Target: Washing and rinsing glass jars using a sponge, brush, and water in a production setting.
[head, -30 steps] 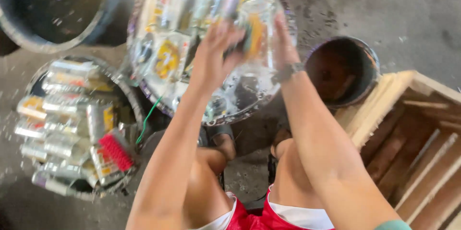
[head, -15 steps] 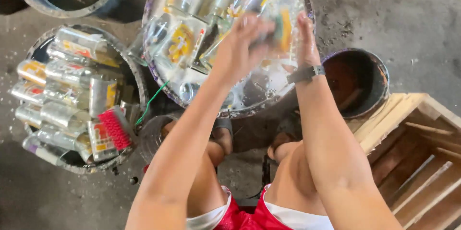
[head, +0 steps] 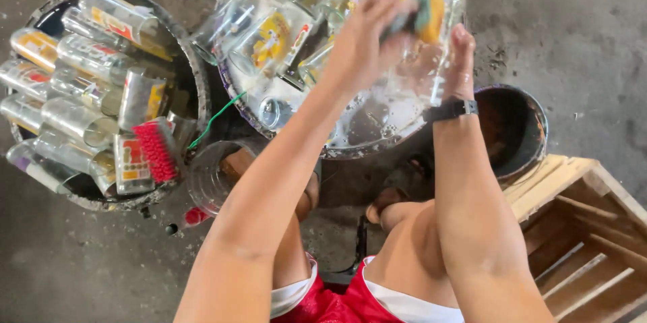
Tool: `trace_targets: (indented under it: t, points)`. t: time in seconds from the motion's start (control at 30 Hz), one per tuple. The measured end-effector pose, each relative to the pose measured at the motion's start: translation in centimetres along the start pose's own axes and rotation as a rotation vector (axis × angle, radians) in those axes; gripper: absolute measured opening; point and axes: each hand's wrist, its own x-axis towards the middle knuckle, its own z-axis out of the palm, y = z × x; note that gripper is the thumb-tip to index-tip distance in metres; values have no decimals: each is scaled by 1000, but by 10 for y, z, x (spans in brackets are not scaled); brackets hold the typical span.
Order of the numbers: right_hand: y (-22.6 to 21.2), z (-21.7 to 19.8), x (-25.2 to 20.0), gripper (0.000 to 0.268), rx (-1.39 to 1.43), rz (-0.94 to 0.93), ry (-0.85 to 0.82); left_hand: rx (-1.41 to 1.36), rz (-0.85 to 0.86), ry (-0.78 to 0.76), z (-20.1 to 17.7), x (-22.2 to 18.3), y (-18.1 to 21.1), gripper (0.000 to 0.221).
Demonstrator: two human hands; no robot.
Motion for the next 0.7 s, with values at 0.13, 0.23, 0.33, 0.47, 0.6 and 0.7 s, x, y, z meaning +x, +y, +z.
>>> trace_targets:
  t: [0.13,0.23,0.33,0.47,0.6,0.7]
  points:
    - [-8,-2,-6,68,60,42,-26,-75,173,-83,0,-28,10,28]
    - [-1,-16,1,61,47,13,-285,-329,-258,-61,-11,-14,36,27]
    - [3,-3,-3,54,1,-123,-435,-372,-403,73,1,7,7,25]
    - [-4,-10,-6,65,266,146,-611,-271,-244,-55,11,7,-5,25]
    - [-8,-16,-1,66,221,22,-306,-212,-386,-322,-9,-24,2,34]
    - [-4,-36,16,60,409,60,-127,-161,-345,-347,-26,-41,3,32]
